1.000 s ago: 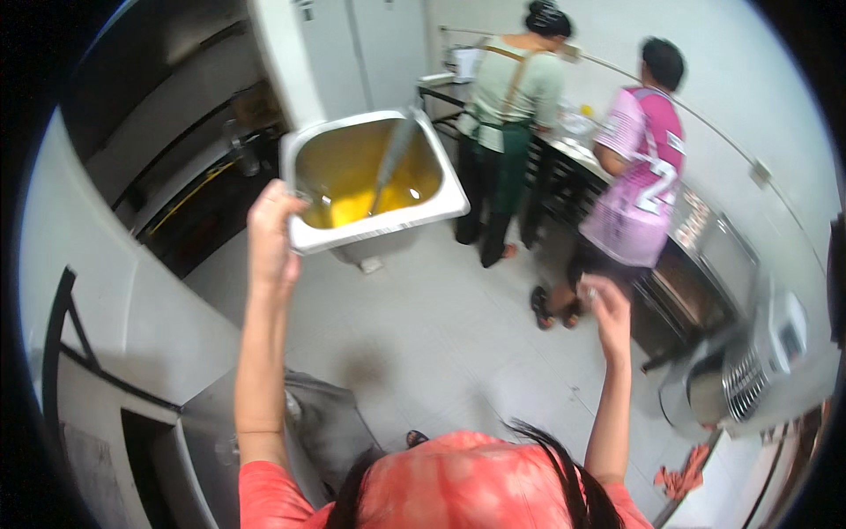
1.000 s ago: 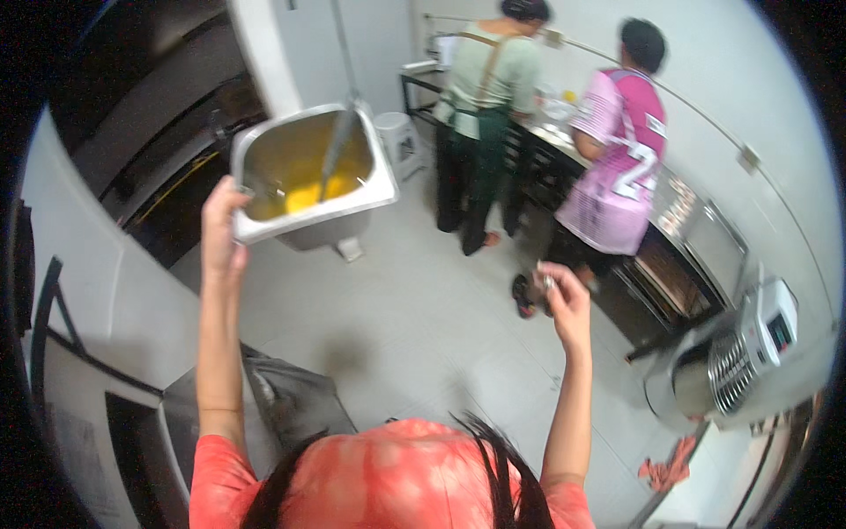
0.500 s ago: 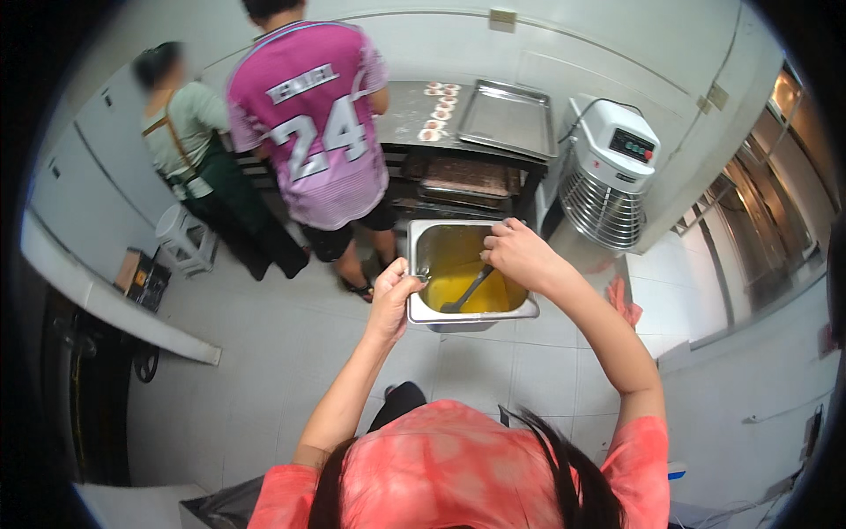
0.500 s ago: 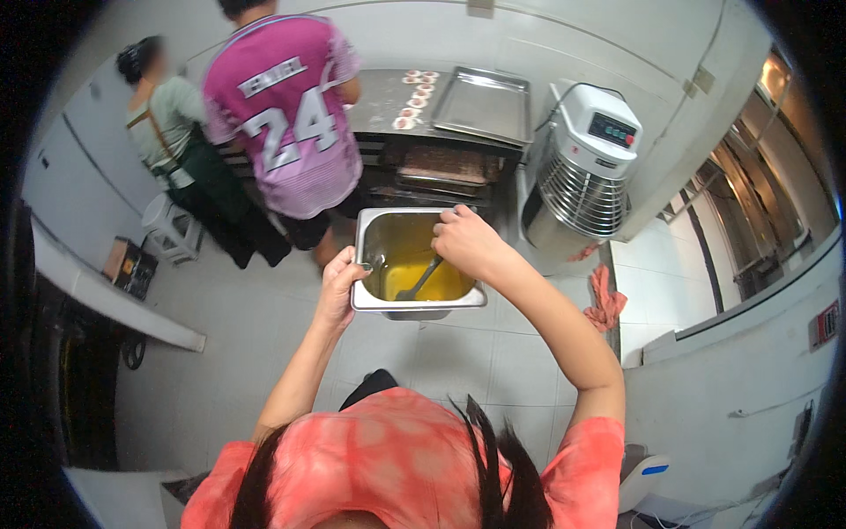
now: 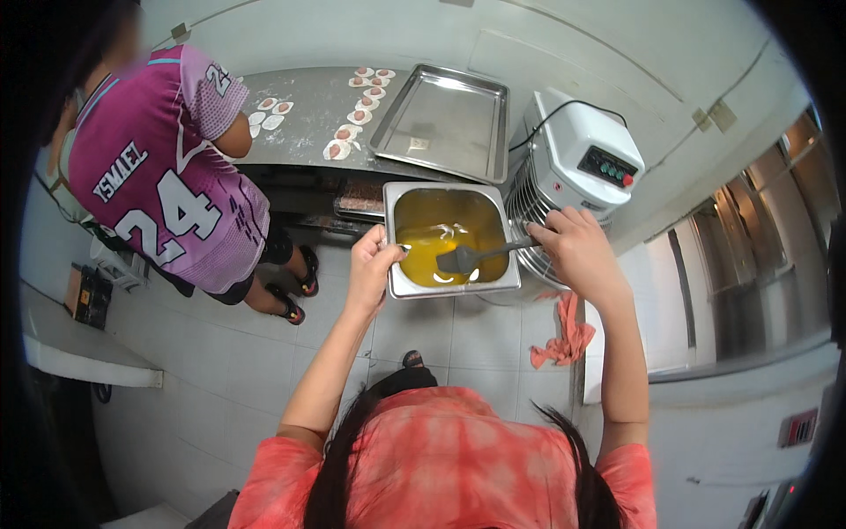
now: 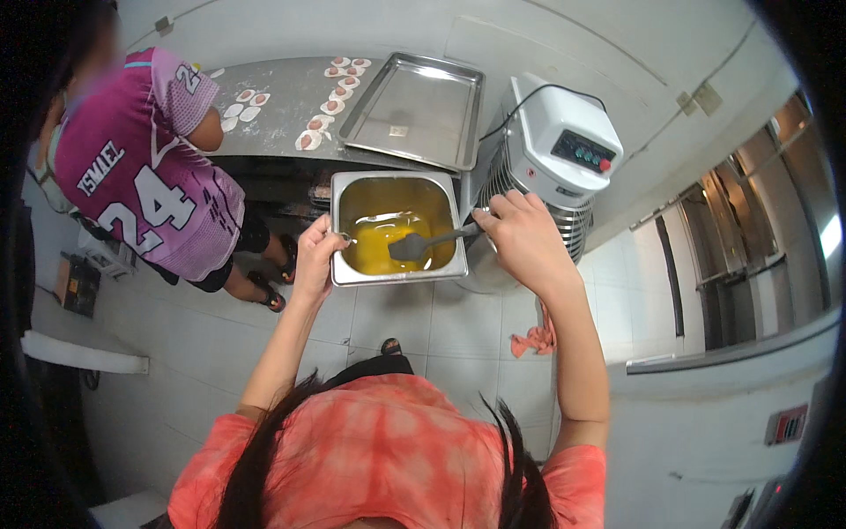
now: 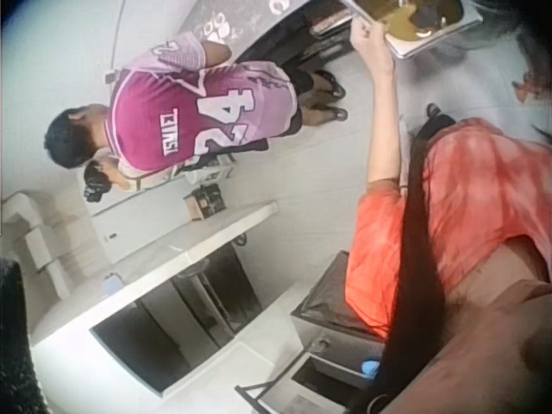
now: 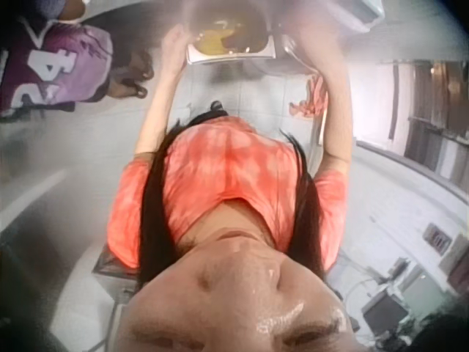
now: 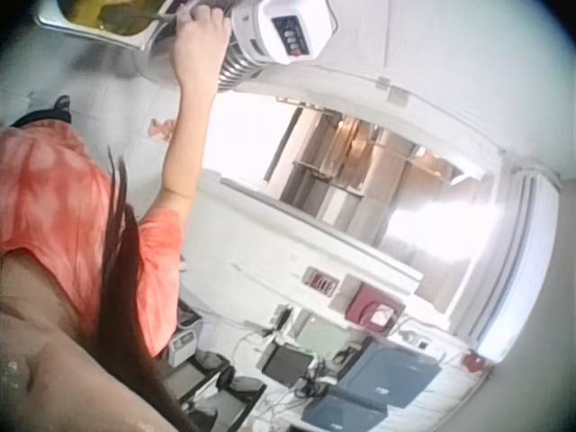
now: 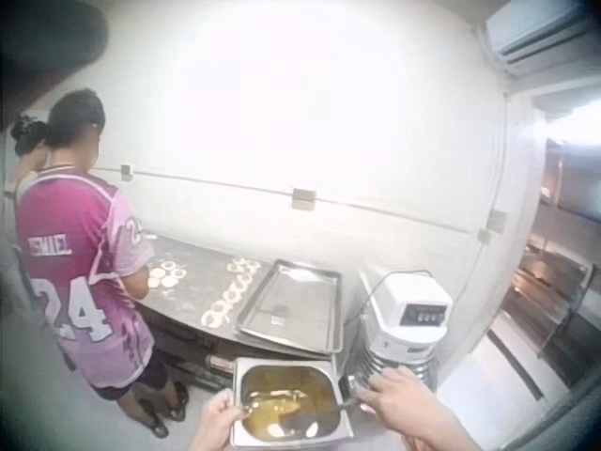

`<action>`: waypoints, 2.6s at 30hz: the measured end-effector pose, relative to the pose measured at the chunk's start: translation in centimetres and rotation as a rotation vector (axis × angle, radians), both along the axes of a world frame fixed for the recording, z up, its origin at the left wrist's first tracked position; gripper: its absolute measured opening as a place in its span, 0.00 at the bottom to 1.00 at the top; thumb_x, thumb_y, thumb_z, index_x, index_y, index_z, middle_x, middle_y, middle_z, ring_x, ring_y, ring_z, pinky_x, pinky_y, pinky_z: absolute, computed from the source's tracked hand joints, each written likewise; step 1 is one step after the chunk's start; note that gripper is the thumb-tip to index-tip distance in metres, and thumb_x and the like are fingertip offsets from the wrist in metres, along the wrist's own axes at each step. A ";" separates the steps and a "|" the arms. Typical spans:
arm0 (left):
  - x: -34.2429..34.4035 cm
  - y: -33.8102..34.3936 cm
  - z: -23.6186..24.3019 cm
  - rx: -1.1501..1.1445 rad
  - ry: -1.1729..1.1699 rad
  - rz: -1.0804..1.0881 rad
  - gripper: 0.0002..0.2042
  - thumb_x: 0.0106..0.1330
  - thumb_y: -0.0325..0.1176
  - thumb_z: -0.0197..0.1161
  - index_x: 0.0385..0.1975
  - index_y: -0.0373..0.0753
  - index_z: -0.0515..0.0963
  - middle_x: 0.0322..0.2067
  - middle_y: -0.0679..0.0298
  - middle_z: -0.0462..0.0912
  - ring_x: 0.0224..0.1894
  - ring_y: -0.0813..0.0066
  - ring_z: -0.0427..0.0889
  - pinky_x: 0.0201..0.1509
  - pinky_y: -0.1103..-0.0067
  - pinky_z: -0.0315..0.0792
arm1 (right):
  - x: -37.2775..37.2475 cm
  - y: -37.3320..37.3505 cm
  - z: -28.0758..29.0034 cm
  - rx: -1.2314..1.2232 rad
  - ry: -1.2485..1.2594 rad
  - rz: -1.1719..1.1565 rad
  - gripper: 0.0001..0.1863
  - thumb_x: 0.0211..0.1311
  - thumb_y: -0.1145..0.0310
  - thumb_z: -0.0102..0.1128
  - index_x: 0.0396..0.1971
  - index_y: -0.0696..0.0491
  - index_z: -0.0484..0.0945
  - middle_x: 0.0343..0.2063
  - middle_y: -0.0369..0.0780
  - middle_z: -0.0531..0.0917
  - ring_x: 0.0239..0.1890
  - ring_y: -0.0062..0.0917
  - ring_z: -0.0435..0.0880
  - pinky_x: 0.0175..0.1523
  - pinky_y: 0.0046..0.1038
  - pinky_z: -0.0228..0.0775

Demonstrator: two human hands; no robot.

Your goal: The person prepares dumplings by placing filling onto dough circles, folding them, and arranging them on a metal tray. They also brush a tray with liquid using a brush. Another person works alongside, performing similar tasks.

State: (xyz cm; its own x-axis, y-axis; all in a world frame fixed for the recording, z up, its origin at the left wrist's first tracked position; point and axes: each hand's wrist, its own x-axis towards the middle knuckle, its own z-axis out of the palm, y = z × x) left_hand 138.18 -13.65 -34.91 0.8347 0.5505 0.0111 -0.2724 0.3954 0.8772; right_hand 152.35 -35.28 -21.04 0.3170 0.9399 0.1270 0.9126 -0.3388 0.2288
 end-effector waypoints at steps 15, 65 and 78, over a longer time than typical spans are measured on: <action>15.0 9.5 6.0 -0.013 0.004 0.446 0.04 0.49 0.20 0.53 0.17 0.37 0.68 0.19 0.72 0.69 0.20 0.88 0.62 0.25 0.87 0.56 | 20.4 11.9 0.6 0.346 0.264 0.173 0.16 0.48 0.75 0.55 0.40 0.51 0.78 0.21 0.39 0.70 0.30 0.32 0.70 0.38 0.32 0.61; 24.8 38.3 -5.0 1.065 0.911 0.404 0.13 0.56 0.37 0.59 0.34 0.35 0.70 0.33 0.51 0.74 0.36 0.55 0.74 0.40 0.70 0.69 | 48.3 47.6 -22.6 0.080 -0.026 -0.382 0.14 0.54 0.69 0.48 0.42 0.49 0.76 0.30 0.42 0.76 0.33 0.35 0.78 0.34 0.34 0.70; 32.0 33.6 -10.9 0.873 0.772 0.076 0.08 0.61 0.32 0.52 0.34 0.33 0.66 0.18 0.42 0.73 0.25 0.41 0.74 0.28 0.58 0.64 | 58.9 33.7 -17.3 0.012 0.000 -0.939 0.11 0.55 0.68 0.45 0.27 0.53 0.79 0.26 0.44 0.81 0.32 0.38 0.82 0.35 0.36 0.75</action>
